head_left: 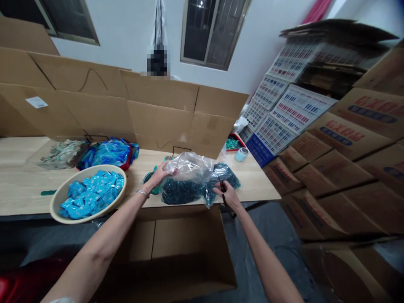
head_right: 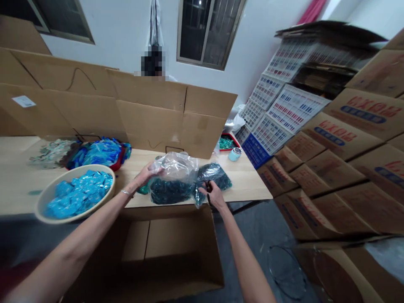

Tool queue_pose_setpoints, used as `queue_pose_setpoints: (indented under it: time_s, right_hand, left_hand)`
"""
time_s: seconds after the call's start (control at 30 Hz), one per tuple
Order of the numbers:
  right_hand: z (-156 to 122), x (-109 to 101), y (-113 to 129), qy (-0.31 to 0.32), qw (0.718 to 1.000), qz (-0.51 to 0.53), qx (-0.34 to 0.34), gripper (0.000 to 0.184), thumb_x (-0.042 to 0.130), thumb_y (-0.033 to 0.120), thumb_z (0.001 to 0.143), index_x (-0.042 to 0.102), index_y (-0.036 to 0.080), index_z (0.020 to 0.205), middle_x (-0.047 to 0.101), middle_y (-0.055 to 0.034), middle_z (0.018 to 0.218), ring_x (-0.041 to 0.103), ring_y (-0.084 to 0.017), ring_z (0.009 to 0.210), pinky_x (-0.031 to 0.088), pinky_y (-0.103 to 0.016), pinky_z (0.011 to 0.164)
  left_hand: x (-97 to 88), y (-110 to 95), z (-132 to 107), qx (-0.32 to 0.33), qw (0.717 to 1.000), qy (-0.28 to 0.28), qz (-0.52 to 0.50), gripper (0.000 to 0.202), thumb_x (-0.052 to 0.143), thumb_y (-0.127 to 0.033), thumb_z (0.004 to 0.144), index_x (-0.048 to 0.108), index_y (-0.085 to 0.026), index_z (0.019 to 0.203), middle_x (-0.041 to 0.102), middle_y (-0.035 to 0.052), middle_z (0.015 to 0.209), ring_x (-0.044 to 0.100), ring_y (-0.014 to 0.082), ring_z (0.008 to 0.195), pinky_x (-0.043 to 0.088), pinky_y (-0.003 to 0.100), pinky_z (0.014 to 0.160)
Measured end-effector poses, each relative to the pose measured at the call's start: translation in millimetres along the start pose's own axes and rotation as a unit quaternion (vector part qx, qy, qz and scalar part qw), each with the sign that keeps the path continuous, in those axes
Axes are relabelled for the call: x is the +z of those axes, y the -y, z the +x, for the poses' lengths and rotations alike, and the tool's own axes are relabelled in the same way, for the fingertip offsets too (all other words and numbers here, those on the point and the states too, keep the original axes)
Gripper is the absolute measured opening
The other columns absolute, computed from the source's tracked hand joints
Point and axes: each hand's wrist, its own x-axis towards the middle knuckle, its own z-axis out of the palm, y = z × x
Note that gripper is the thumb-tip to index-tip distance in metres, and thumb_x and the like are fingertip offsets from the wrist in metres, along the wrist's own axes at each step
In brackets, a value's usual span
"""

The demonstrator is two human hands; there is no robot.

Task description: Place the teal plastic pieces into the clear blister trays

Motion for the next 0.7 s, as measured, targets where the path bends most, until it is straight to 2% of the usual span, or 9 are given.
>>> queue_pose_setpoints:
  time_s: [0.07,0.1,0.2,0.27,0.37,0.47,0.6,0.7]
  right_hand:
    - [-8.8,-17.1,-14.2,0.037,0.993,-0.114,-0.004,0.044,0.065,0.054,0.064,0.054,0.016,0.084,0.059,-0.0039,0.079,0.055,-0.019,0.071,0.046,-0.031,0.066]
    - [-11.1,-23.4,-19.6,0.061,0.982,-0.178,-0.017,0.046,0.065,0.054,0.064,0.054,0.015,0.087,0.058,-0.0057,0.083,0.055,-0.020,0.075,0.046,-0.032,0.069]
    - [-6.7,-30.6,-23.8,0.117,0.933,-0.332,-0.071,0.053,0.064,0.057,0.065,0.054,0.013,0.093,0.056,-0.0118,0.095,0.054,-0.025,0.089,0.044,-0.036,0.080]
    - [5.0,-27.6,-16.7,0.146,0.899,-0.403,-0.092,0.055,0.061,0.059,0.067,0.055,0.011,0.094,0.056,-0.0144,0.097,0.052,-0.027,0.094,0.041,-0.037,0.085]
    - [27.2,-19.4,0.8,0.182,0.867,-0.453,-0.100,0.060,0.056,0.064,0.069,0.056,0.011,0.095,0.056,-0.0166,0.100,0.052,-0.029,0.099,0.041,-0.038,0.087]
    - [43.1,-13.6,17.4,0.211,0.856,-0.462,-0.096,0.063,0.050,0.068,0.070,0.056,0.013,0.098,0.056,-0.0168,0.106,0.051,-0.030,0.103,0.041,-0.039,0.086]
    - [48.6,-11.0,31.6,0.225,0.840,-0.483,-0.103,0.062,0.042,0.070,0.074,0.058,0.015,0.097,0.059,-0.0161,0.107,0.052,-0.031,0.106,0.042,-0.039,0.085]
    - [46.8,-11.3,36.2,0.219,0.824,-0.507,-0.125,0.063,0.039,0.069,0.077,0.061,0.013,0.093,0.063,-0.0173,0.101,0.057,-0.031,0.100,0.043,-0.039,0.084]
  left_hand:
    - [-7.7,-18.0,4.9,-0.004,0.999,0.049,0.019,0.065,0.072,-0.037,0.063,0.048,-0.018,0.120,0.065,0.0078,0.104,0.063,0.0209,0.088,0.050,0.033,0.079]
    - [-11.6,-27.6,7.8,-0.009,0.995,0.091,0.044,0.065,0.071,-0.036,0.064,0.047,-0.019,0.122,0.064,0.0080,0.105,0.063,0.0212,0.090,0.050,0.033,0.079]
    - [-21.0,-53.2,15.7,-0.008,0.970,0.203,0.134,0.069,0.073,-0.031,0.062,0.046,-0.018,0.125,0.064,0.0088,0.105,0.061,0.0223,0.094,0.048,0.031,0.081]
    - [-24.2,-65.1,18.8,-0.019,0.959,0.232,0.159,0.067,0.071,-0.031,0.064,0.046,-0.017,0.125,0.064,0.0096,0.105,0.060,0.0232,0.096,0.048,0.031,0.081]
    - [-23.9,-73.5,21.3,-0.048,0.957,0.236,0.161,0.055,0.068,-0.034,0.068,0.051,-0.017,0.118,0.064,0.0094,0.105,0.061,0.0233,0.094,0.050,0.031,0.076]
    - [-20.7,-71.2,23.9,-0.060,0.963,0.221,0.146,0.045,0.068,-0.036,0.068,0.056,-0.015,0.105,0.064,0.0101,0.104,0.062,0.0230,0.091,0.050,0.033,0.077]
    - [-15.8,-57.0,26.4,-0.040,0.984,0.152,0.079,0.036,0.070,-0.039,0.067,0.055,-0.014,0.089,0.067,0.0083,0.091,0.063,0.0211,0.086,0.048,0.037,0.083]
    - [-13.0,-47.4,24.7,-0.010,0.993,0.111,0.038,0.036,0.071,-0.040,0.065,0.053,-0.014,0.083,0.067,0.0058,0.081,0.064,0.0196,0.081,0.048,0.038,0.083]
